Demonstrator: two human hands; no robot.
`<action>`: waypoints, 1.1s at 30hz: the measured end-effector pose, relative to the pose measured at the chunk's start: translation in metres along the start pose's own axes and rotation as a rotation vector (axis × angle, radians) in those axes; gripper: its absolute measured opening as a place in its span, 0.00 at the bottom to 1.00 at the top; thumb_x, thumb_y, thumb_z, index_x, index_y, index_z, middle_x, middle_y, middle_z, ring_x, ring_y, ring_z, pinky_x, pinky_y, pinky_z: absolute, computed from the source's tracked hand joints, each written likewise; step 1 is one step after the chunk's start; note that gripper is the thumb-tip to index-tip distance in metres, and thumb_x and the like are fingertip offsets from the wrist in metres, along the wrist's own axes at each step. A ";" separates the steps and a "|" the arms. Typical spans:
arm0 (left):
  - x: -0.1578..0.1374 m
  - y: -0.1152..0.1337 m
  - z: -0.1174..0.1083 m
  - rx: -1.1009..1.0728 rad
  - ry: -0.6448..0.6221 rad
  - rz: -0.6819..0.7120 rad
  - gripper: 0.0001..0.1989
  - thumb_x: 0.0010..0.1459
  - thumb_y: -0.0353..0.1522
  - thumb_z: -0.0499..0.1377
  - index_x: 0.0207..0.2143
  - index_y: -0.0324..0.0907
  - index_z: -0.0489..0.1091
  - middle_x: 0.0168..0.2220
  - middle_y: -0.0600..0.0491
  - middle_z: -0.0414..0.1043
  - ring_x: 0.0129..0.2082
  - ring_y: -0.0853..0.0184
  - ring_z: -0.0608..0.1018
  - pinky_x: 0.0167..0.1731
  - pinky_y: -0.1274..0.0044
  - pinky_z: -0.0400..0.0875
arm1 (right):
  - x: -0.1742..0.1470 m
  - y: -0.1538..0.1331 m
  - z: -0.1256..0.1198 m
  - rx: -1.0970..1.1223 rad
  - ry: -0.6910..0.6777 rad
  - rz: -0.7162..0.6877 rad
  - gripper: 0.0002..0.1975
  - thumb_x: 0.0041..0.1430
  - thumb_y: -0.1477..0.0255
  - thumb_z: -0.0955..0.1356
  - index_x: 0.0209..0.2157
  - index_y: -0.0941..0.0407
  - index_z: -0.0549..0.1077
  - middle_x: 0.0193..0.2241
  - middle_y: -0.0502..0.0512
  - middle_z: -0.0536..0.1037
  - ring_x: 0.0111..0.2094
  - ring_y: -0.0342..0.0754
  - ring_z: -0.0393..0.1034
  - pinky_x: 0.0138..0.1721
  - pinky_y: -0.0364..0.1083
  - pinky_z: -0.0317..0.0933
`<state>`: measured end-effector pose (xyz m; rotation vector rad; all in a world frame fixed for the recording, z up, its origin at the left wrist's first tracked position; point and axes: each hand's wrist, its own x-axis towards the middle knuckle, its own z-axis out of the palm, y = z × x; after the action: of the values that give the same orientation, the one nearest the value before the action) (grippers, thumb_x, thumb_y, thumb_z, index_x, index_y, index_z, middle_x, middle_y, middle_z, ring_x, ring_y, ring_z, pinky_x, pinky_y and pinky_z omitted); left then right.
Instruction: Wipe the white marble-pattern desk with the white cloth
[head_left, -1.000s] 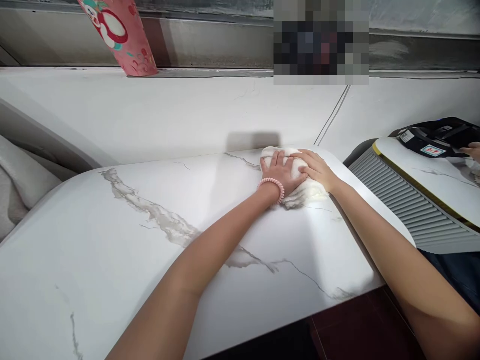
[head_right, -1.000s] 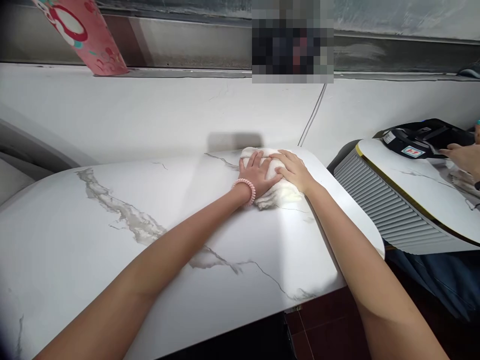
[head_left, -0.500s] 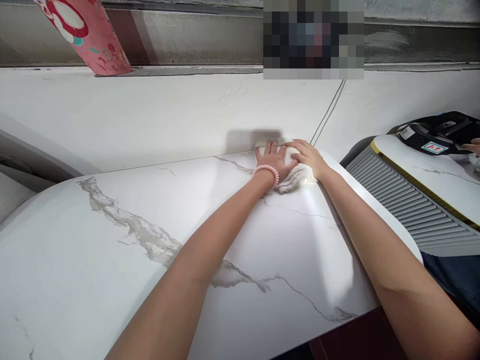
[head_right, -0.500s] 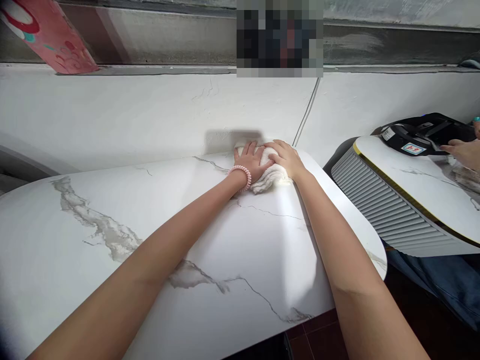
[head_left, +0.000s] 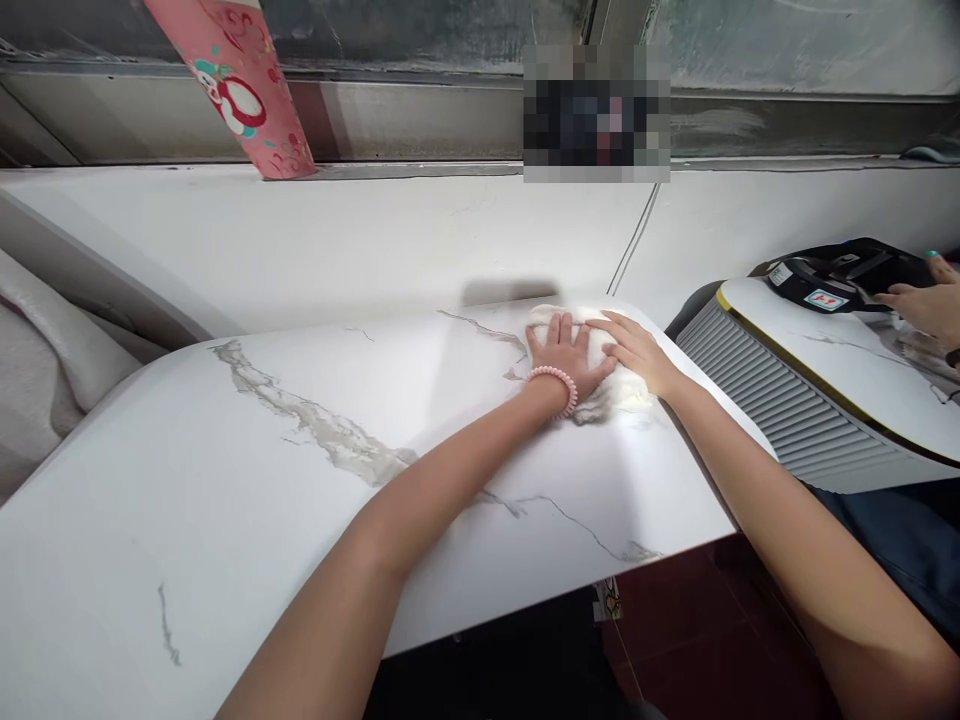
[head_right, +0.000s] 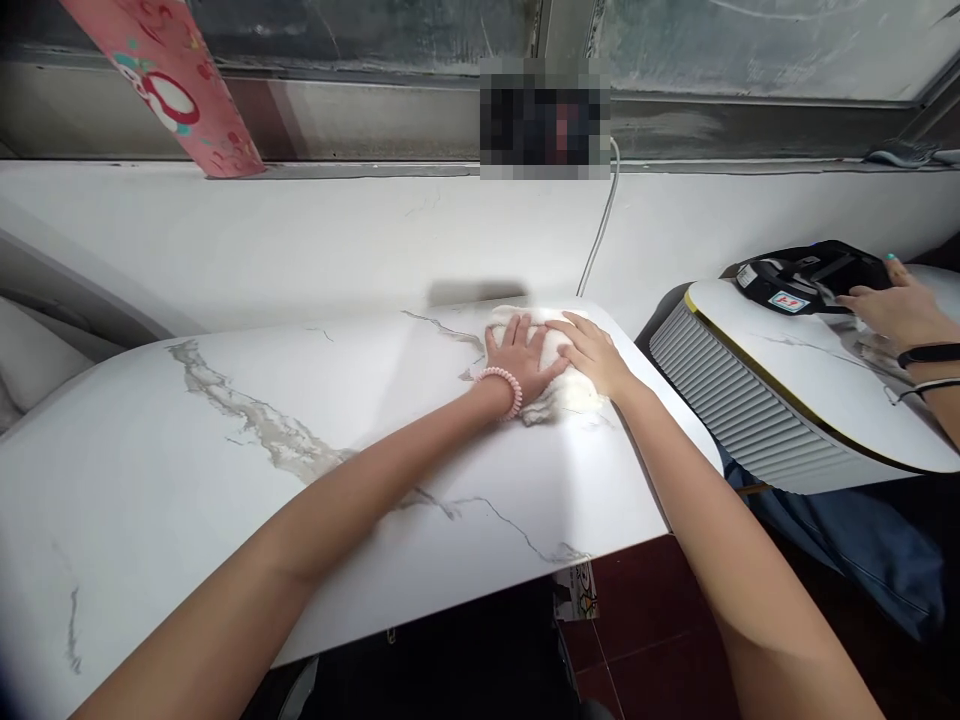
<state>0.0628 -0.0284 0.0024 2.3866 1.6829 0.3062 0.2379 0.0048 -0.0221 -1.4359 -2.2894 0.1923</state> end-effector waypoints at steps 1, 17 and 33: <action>-0.008 0.007 0.003 -0.003 0.009 0.000 0.38 0.62 0.52 0.37 0.68 0.40 0.47 0.71 0.45 0.37 0.70 0.56 0.41 0.63 0.49 0.33 | -0.011 -0.001 -0.003 0.001 0.011 -0.009 0.24 0.64 0.60 0.55 0.59 0.46 0.63 0.64 0.53 0.60 0.65 0.56 0.51 0.63 0.63 0.48; -0.091 0.094 0.022 -0.081 -0.010 0.193 0.40 0.62 0.53 0.38 0.68 0.37 0.47 0.70 0.41 0.38 0.70 0.53 0.40 0.62 0.47 0.34 | -0.158 -0.015 -0.055 -0.013 -0.005 0.129 0.24 0.66 0.54 0.54 0.61 0.41 0.59 0.66 0.49 0.55 0.66 0.60 0.48 0.65 0.65 0.43; -0.030 0.102 0.035 -0.112 0.056 0.218 0.36 0.62 0.50 0.39 0.66 0.38 0.52 0.69 0.42 0.45 0.69 0.54 0.45 0.63 0.49 0.38 | -0.123 0.030 -0.063 -0.030 -0.012 0.144 0.24 0.66 0.56 0.53 0.60 0.45 0.60 0.64 0.52 0.59 0.67 0.57 0.48 0.65 0.63 0.44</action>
<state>0.1549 -0.0924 -0.0039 2.5008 1.3880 0.4924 0.3352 -0.0967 -0.0108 -1.6201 -2.2077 0.2111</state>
